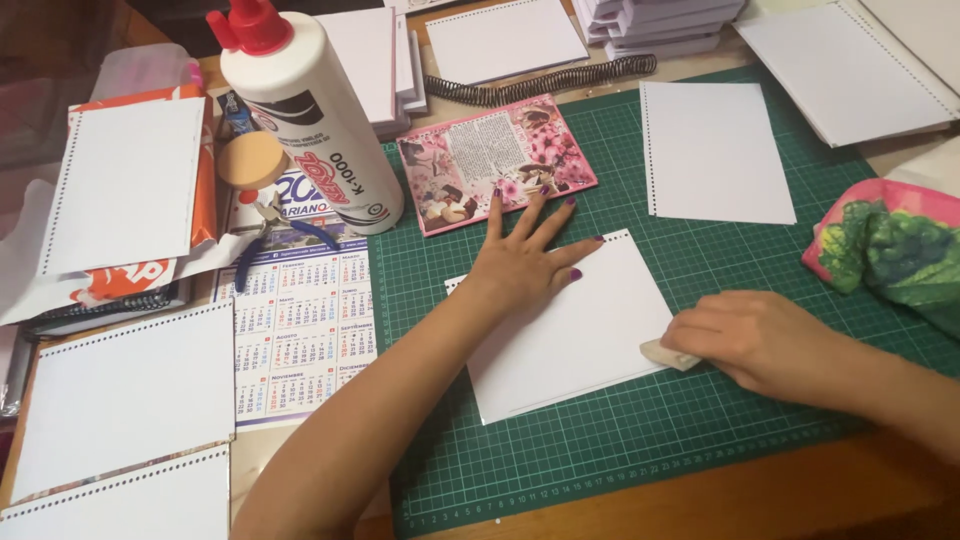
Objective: Assembling notebook covers by applying glue and attaching paper sheets on a cutting mat.
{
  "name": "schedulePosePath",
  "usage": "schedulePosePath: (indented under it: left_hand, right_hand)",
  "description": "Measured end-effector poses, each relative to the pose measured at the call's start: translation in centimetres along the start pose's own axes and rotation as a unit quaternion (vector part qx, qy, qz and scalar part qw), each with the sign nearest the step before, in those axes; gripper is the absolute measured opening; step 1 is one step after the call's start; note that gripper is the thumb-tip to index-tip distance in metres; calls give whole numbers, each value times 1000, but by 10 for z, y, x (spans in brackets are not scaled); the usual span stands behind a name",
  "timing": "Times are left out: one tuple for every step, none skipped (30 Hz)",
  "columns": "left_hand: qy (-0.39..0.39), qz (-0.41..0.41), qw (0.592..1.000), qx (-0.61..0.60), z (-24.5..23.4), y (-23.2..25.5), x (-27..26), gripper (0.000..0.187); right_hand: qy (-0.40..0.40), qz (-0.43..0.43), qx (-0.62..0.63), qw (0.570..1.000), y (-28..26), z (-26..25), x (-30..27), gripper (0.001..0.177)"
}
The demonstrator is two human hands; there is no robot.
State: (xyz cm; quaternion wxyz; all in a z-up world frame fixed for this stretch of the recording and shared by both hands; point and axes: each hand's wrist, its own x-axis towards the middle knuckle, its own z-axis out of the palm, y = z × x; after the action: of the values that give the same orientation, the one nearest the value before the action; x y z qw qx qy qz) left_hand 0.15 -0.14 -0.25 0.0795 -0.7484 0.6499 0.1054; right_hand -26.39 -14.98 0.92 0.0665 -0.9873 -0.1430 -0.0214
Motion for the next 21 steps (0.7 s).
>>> schedulePosePath:
  left_hand:
    - [1, 0, 1000, 0, -3, 0, -1, 57]
    - [-10, 0, 1000, -1, -5, 0, -1, 57]
    - [-22, -1, 1000, -3, -6, 0, -2, 58]
    - [-23, -1, 1000, -3, -4, 0, -1, 58]
    - [-14, 1, 1000, -3, -1, -1, 1, 57]
    - [-5, 4, 1000, -3, 1, -2, 2, 57]
    - [-5, 2, 1000, -4, -1, -2, 2, 57]
    - [-12, 1, 1000, -8, -2, -2, 2, 57]
    - [-20, 1, 1000, -12, -3, -2, 1, 57]
    - [-21, -1, 1000, -13, -4, -2, 0, 57]
    - [-28, 1, 1000, -10, -5, -2, 0, 57]
    - [-35, 3, 999, -8, -7, -1, 0, 58]
    - [-35, 3, 999, -7, -7, -2, 1, 58]
    - [-38, 3, 999, -5, -8, -2, 1, 59]
    - [-41, 3, 999, -4, -7, -2, 2, 59]
    - [-42, 5, 999, -4, -6, -1, 1, 59]
    - [-38, 6, 999, -7, -5, -2, 2, 59]
    - [-34, 8, 999, -11, -5, -2, 2, 58]
    - [-33, 6, 999, -10, -8, -2, 1, 58]
    - [-40, 5, 999, -11, -10, -2, 0, 59]
    - [-50, 5, 999, -13, -11, -1, -1, 59]
  right_hand:
    - [0, 0, -1, 1000, 1, 0, -2, 27]
    - [-1, -7, -4, 1000, 2, 1, -4, 29]
    - [-3, -14, -5, 1000, 2, 2, -6, 32]
    - [-4, -13, -5, 1000, 3, 2, -6, 32]
    - [-9, -15, -2, 1000, 4, 2, -7, 33]
    - [-14, -17, 1, 1000, 5, 1, -8, 34]
    - [-15, -19, 1, 1000, 8, 1, -9, 34]
    - [-23, -28, 10, 999, 12, 0, -9, 34]
    - [-31, -38, 21, 999, 15, 1, -10, 34]
    - [-32, -40, 22, 998, 15, -4, -7, 34]
    - [-56, -23, 28, 998, 16, -9, -5, 41]
    - [-81, -7, 35, 996, 16, -13, -3, 48]
    - [-81, -7, 35, 996, 19, -14, -1, 48]
    - [-92, 16, 44, 995, 23, -15, 1, 35]
    - [-105, 40, 54, 992, 26, -15, 2, 23]
    - [-105, 41, 55, 992, 27, -21, 10, 23]
    - [-91, 8, 90, 992, 29, -28, 18, 25]
    - [-77, -25, 125, 989, 32, -36, 27, 29]
    - [-77, -27, 124, 989, 31, -37, 37, 29]
    - [-87, -78, 101, 988, 31, -38, 47, 37]
    - [-98, -125, 80, 984, 29, -37, 56, 46]
